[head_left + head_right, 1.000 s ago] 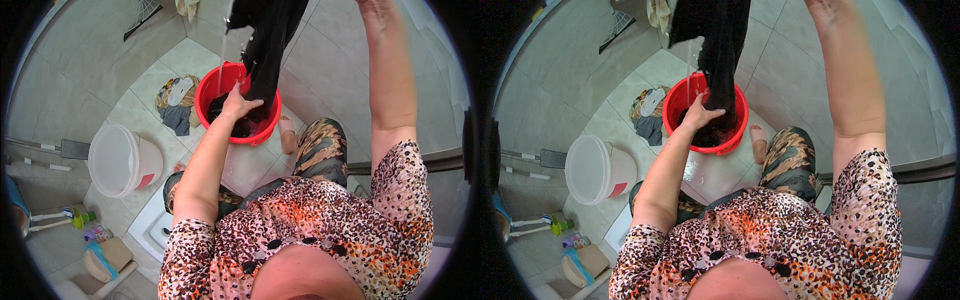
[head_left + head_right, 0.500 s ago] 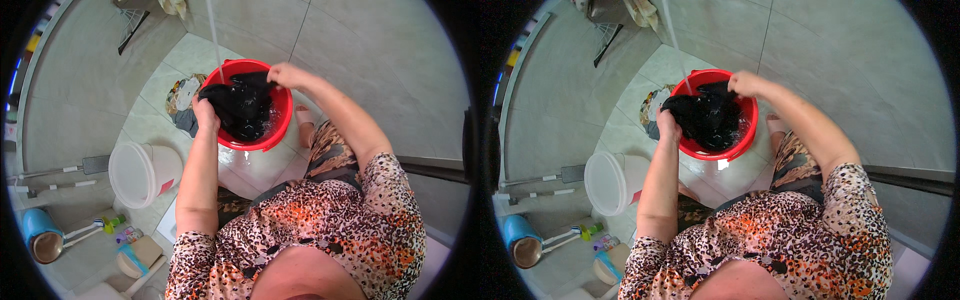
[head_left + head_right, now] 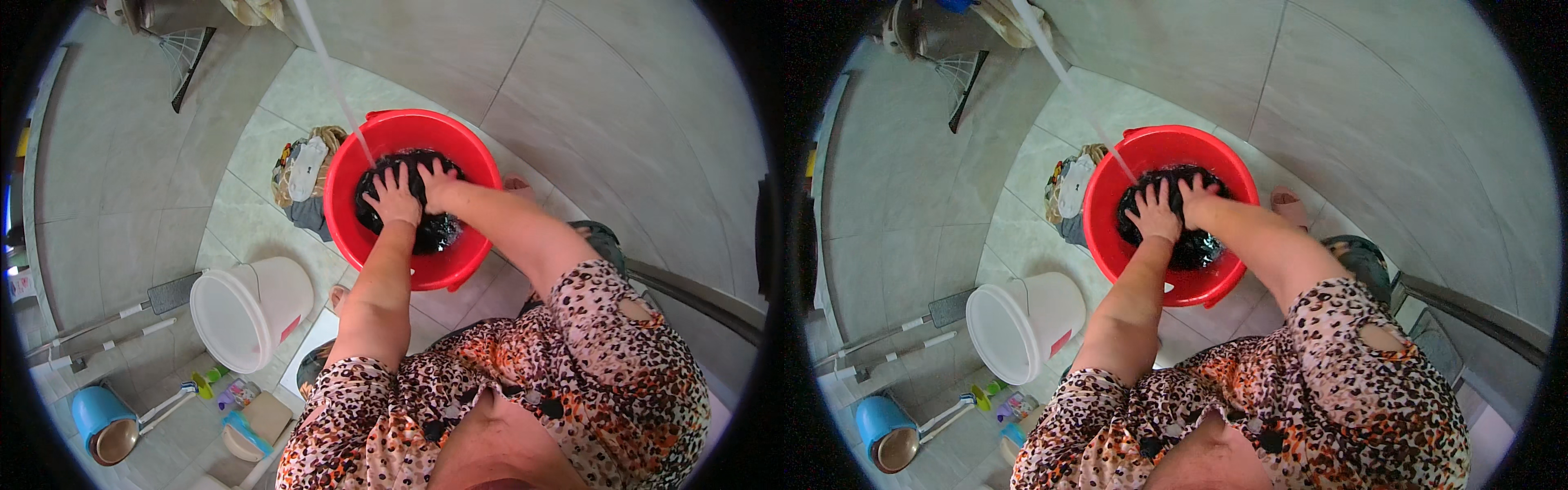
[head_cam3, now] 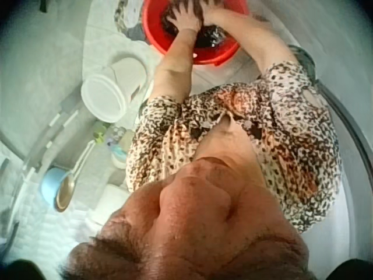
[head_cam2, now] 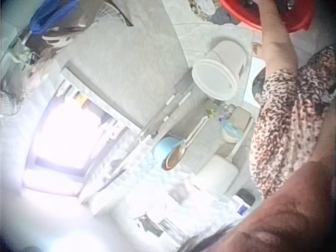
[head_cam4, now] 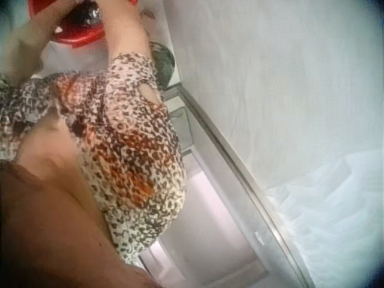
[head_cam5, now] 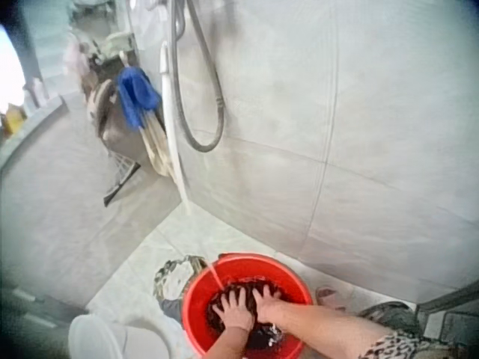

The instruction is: The person washes a black garment by hand in a red bucket filled with water. They repeatedly submerge, scrub, and wring out the fabric, then rinse it under a running tap before placing it aside.

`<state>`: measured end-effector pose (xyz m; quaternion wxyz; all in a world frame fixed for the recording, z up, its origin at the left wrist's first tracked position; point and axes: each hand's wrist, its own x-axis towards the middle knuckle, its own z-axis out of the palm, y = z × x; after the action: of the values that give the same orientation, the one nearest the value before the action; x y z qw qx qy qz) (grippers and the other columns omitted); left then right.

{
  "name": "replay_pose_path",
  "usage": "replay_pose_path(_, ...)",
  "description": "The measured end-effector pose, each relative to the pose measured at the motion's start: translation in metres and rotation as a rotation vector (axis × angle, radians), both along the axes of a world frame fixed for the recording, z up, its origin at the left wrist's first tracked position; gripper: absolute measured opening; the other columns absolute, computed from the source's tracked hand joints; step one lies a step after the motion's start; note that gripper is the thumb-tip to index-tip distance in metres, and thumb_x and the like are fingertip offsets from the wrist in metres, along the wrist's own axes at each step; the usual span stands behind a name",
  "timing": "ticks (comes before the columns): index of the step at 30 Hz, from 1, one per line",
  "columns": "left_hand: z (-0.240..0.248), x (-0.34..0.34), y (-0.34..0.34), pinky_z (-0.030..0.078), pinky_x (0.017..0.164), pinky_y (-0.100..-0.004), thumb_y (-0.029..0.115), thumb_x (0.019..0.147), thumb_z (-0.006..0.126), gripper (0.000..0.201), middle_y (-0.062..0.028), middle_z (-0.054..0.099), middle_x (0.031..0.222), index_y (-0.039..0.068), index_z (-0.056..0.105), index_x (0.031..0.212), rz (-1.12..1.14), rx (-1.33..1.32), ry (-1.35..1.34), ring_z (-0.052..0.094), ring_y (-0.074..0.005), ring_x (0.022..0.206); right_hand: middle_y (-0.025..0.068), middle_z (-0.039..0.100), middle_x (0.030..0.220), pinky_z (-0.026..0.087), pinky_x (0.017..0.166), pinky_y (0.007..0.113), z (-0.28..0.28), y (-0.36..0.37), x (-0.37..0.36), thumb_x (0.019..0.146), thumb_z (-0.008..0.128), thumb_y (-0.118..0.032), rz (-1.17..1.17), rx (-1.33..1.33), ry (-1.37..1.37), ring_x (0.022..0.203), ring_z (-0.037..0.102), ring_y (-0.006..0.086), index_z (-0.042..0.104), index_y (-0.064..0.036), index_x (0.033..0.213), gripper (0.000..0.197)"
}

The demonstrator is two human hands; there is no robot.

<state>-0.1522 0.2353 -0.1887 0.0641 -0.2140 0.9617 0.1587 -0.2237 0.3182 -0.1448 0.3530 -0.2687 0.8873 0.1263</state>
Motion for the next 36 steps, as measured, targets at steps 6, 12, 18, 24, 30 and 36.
replay_pose_path(6,0.009,0.006,0.029,0.006,0.108,-0.0688,0.041,0.093,0.036,0.056,-0.0097,0.026,0.152,0.027,0.03,0.147,-0.037,0.006,-0.004,0.017,-0.0363,0.141,0.0107,-0.005,0.158,0.035,0.099,0.065,-0.019,0.01,0.041,0.076,0.074,-0.035,-0.295,0.174,0.113,0.14,0.006,0.0495,-0.004,-0.0188,0.153,0.11)
replay_pose_path(12,0.001,0.008,0.046,0.001,0.107,-0.0705,0.044,0.092,0.039,0.059,-0.0117,0.019,0.154,0.023,0.032,0.146,-0.113,0.066,-0.048,0.011,-0.0379,0.141,0.0091,-0.001,0.159,0.037,0.098,0.065,-0.021,0.031,0.046,0.094,0.049,-0.022,-0.198,0.245,0.167,0.142,0.009,0.0419,0.006,-0.022,0.153,0.073)
replay_pose_path(18,-0.027,0.012,0.06,0.003,0.104,-0.074,0.042,0.09,0.043,0.058,-0.0127,0.017,0.154,0.02,0.036,0.143,-0.162,-0.031,0.128,0.007,-0.0372,0.143,0.013,0.014,0.153,0.038,0.101,0.057,-0.029,0.046,0.049,0.091,0.053,-0.022,-0.116,0.176,0.163,0.139,0.021,0.0373,0.013,-0.0173,0.152,0.073)
replay_pose_path(24,0.039,-0.027,0.044,0.038,0.095,-0.0597,0.03,0.084,0.054,0.033,-0.015,0.055,0.13,0.016,0.063,0.113,-0.205,0.316,-0.057,0.049,-0.0335,0.124,0.0163,0.027,0.148,0.039,0.103,0.051,-0.03,0.057,0.048,0.088,0.057,-0.022,-0.139,0.178,0.102,0.135,0.031,0.0348,0.017,-0.0138,0.15,0.075)
replay_pose_path(30,0.044,-0.048,0.018,0.046,0.091,-0.0477,0.018,0.08,0.057,0.029,-0.0129,0.067,0.111,0.015,0.068,0.108,-0.307,-0.022,0.168,0.061,-0.0341,0.107,0.0195,0.04,0.142,0.04,0.104,0.045,-0.042,0.04,0.021,0.084,0.061,-0.023,-0.216,0.118,0.05,0.131,0.041,0.0324,0.021,-0.0104,0.149,0.077)
replay_pose_path(36,-0.015,-0.035,-0.043,0.048,0.085,-0.0354,0.007,0.079,0.053,0.031,-0.0149,0.067,0.1,0.002,0.064,0.108,0.469,1.0,0.391,0.063,-0.0257,0.091,0.0238,0.036,0.145,0.041,0.099,0.056,-0.001,-0.002,-0.002,0.093,0.046,-0.04,-1.002,-0.513,-0.321,0.122,0.049,0.0431,0.028,-0.013,0.145,0.061)
